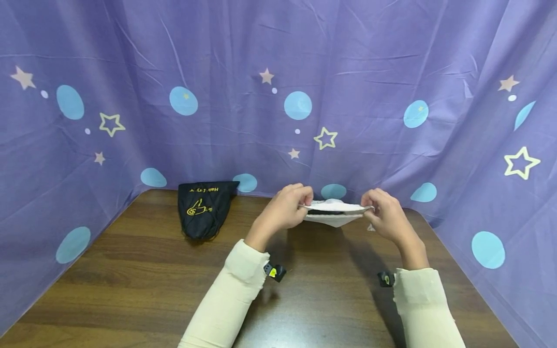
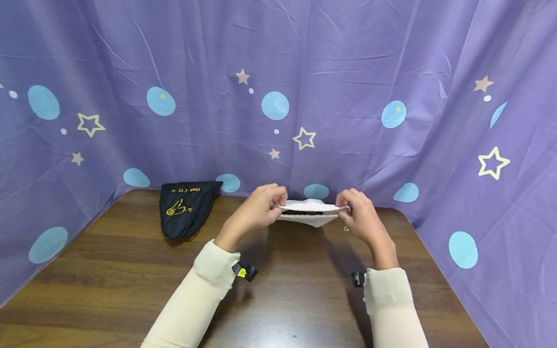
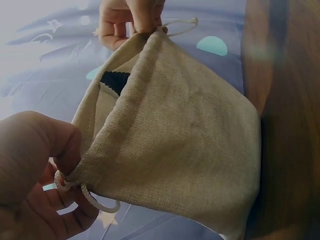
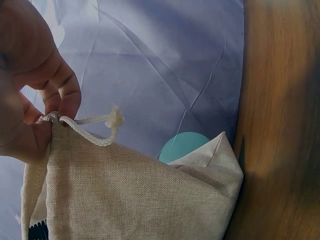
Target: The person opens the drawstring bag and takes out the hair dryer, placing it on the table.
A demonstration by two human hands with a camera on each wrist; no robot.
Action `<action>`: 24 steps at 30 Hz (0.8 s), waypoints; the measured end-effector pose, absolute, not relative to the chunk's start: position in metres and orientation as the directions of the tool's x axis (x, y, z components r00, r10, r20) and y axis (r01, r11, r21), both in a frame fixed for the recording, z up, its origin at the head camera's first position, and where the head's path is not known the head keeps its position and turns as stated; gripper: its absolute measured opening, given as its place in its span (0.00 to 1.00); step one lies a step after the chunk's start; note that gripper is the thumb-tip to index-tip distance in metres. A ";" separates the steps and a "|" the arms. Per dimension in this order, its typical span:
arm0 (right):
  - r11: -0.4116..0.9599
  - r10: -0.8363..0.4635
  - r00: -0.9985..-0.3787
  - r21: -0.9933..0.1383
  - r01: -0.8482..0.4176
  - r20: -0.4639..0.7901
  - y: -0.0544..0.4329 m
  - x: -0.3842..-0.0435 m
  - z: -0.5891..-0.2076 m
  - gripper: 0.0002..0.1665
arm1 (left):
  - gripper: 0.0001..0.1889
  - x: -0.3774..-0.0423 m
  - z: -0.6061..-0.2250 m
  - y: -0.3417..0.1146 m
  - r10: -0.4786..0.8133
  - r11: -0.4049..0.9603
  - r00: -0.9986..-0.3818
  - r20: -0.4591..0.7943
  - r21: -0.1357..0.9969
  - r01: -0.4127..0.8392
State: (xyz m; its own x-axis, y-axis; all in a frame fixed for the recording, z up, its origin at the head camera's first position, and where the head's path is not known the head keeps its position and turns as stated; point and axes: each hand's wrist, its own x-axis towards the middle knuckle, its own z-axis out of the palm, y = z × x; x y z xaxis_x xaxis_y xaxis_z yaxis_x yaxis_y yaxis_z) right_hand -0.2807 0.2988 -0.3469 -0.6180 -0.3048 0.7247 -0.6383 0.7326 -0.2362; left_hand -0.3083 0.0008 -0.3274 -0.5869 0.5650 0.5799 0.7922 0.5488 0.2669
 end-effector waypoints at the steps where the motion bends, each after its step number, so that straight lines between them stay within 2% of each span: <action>1: 0.732 -0.310 -0.618 -0.233 -0.640 0.723 0.299 -0.280 -0.347 0.20 | 0.12 -0.308 -0.328 0.001 0.569 0.549 -0.584 0.579 0.260 0.794; 8: 0.732 -0.344 -0.618 -0.210 -0.648 0.707 0.300 -0.275 -0.347 0.20 | 0.14 -0.302 -0.332 0.002 0.604 0.537 -0.559 0.569 0.228 0.812; 18: 0.679 -0.489 -0.548 -0.099 -0.728 0.678 0.303 -0.271 -0.352 0.24 | 0.14 -0.293 -0.338 0.003 0.651 0.537 -0.539 0.534 0.176 0.825; 24: 0.669 -0.551 -0.537 -0.047 -0.742 0.638 0.301 -0.265 -0.354 0.25 | 0.15 -0.287 -0.342 0.004 0.692 0.550 -0.529 0.492 0.116 0.827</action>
